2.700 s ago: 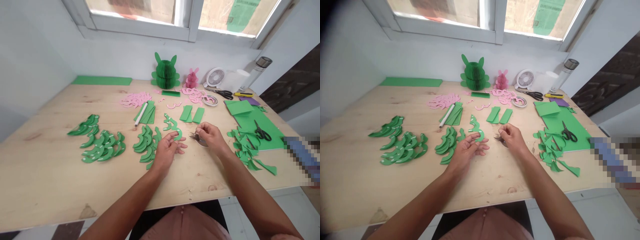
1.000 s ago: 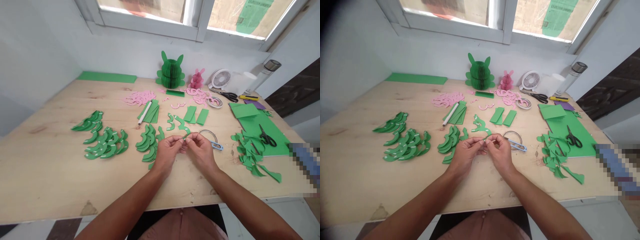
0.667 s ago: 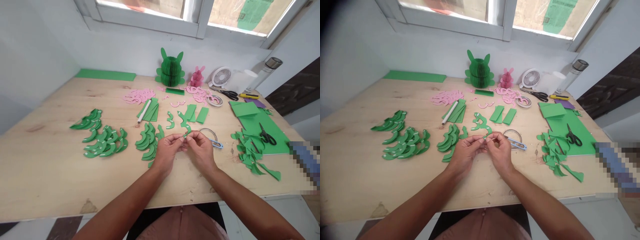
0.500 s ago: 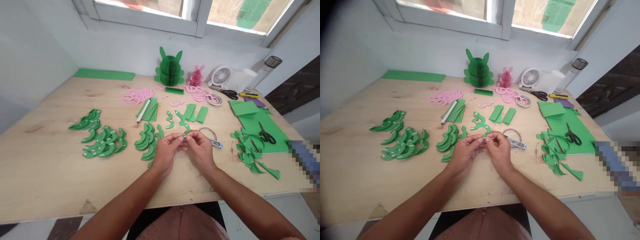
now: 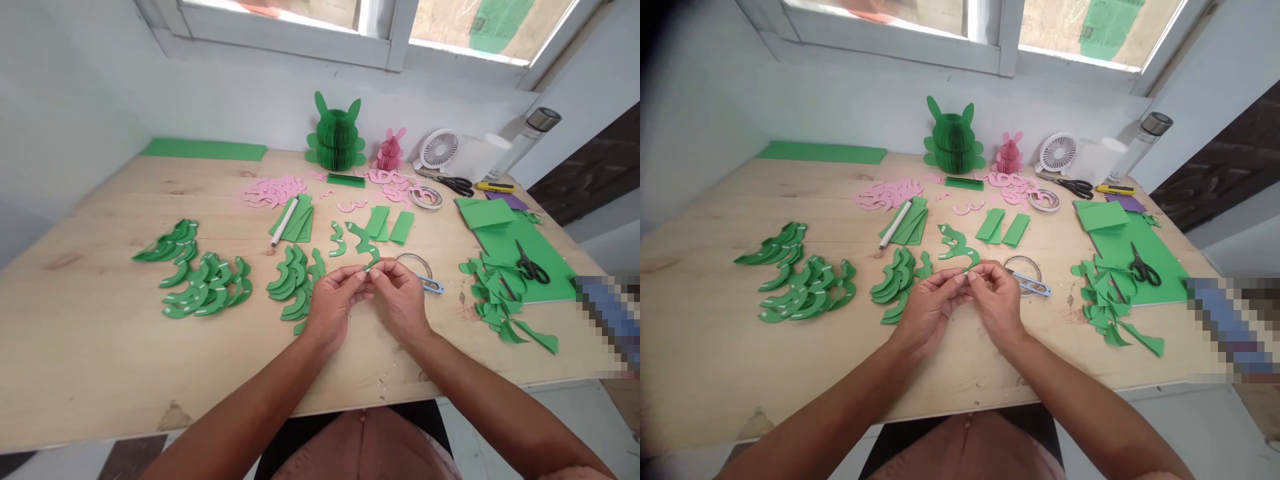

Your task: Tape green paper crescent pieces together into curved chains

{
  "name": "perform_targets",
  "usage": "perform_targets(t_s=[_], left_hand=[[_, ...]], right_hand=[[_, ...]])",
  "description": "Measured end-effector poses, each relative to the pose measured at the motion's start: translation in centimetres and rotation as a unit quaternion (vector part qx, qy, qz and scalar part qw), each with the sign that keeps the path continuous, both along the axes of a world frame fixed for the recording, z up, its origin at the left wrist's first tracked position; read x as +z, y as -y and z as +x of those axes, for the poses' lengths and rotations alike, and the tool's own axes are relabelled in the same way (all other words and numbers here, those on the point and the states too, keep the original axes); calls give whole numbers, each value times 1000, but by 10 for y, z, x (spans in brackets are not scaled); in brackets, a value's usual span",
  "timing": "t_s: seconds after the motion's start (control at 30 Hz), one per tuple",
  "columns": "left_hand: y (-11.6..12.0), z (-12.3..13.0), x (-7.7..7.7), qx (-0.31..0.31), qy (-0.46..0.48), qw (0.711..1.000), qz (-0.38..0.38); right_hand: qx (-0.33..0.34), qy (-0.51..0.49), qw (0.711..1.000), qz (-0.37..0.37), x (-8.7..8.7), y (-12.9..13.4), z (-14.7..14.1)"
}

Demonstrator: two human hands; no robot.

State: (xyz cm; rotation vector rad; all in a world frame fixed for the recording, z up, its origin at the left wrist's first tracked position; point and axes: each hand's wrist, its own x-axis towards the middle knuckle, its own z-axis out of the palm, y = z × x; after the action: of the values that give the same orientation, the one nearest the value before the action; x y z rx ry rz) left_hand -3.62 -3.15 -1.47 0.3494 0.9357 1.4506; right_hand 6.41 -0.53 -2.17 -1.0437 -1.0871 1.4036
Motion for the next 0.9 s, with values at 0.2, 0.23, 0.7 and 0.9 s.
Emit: perform_targets(t_s=[0.2, 0.23, 0.7, 0.9], left_hand=[[1, 0, 1, 10, -37, 999, 3], [1, 1, 1, 8, -42, 999, 2], [0, 0, 1, 21, -61, 998, -16], [0, 1, 1, 26, -92, 995, -2]], right_hand=[[-3, 23, 999, 23, -2, -1, 1], [-4, 23, 999, 23, -2, -1, 1], [-6, 39, 999, 23, 4, 1, -1], [-4, 32, 999, 12, 3, 1, -1]])
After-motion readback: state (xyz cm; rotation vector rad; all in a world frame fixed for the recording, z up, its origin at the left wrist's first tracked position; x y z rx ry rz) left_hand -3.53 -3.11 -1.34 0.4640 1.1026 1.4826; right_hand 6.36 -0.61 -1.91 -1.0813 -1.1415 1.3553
